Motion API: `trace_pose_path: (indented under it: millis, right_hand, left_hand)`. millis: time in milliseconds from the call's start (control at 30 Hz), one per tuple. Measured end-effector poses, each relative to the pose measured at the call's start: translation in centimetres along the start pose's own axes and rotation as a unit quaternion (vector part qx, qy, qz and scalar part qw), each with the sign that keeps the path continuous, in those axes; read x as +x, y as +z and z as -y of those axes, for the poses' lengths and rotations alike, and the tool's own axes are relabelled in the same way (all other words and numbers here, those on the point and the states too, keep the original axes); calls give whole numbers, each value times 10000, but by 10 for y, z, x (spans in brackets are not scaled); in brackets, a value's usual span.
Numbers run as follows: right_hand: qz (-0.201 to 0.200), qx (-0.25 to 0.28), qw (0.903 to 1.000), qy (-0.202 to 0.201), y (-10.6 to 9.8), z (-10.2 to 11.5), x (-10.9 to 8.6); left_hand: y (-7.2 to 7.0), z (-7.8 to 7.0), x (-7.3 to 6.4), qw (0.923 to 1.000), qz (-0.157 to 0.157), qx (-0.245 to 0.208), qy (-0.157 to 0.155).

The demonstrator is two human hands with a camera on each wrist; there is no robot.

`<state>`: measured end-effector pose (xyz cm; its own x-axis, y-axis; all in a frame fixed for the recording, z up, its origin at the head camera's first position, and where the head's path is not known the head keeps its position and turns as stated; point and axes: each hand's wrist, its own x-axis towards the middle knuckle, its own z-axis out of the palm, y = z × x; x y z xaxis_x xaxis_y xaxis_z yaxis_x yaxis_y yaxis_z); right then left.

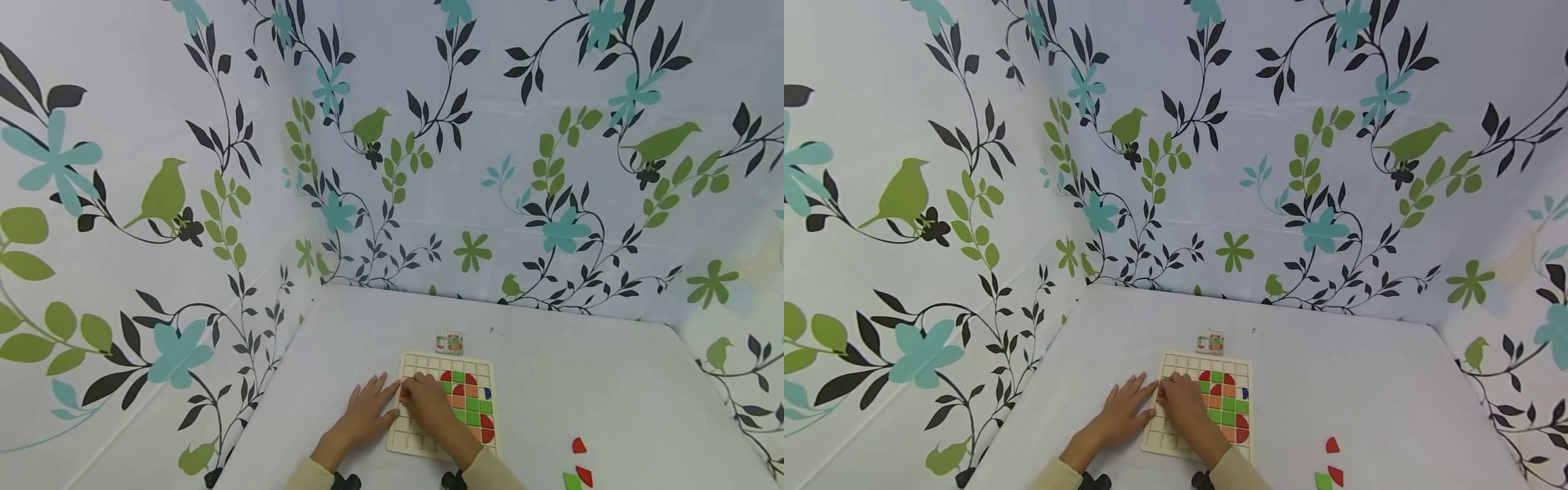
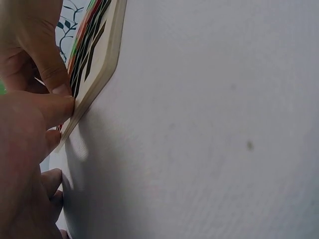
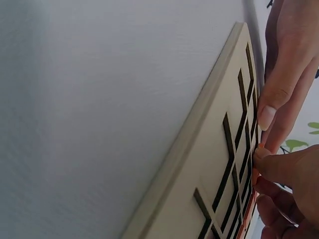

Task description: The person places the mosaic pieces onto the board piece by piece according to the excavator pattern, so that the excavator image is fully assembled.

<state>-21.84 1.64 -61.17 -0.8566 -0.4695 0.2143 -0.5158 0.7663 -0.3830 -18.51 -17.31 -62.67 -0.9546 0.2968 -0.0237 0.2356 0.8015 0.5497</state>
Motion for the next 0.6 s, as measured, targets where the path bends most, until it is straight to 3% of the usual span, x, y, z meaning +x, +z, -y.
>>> trace_pose_path:
  millis: [600]
  right_hand:
    - [-172,-171,9992,307,-1,4,-1]
  left_hand:
    - [4,2,1,10000,-46,45,28]
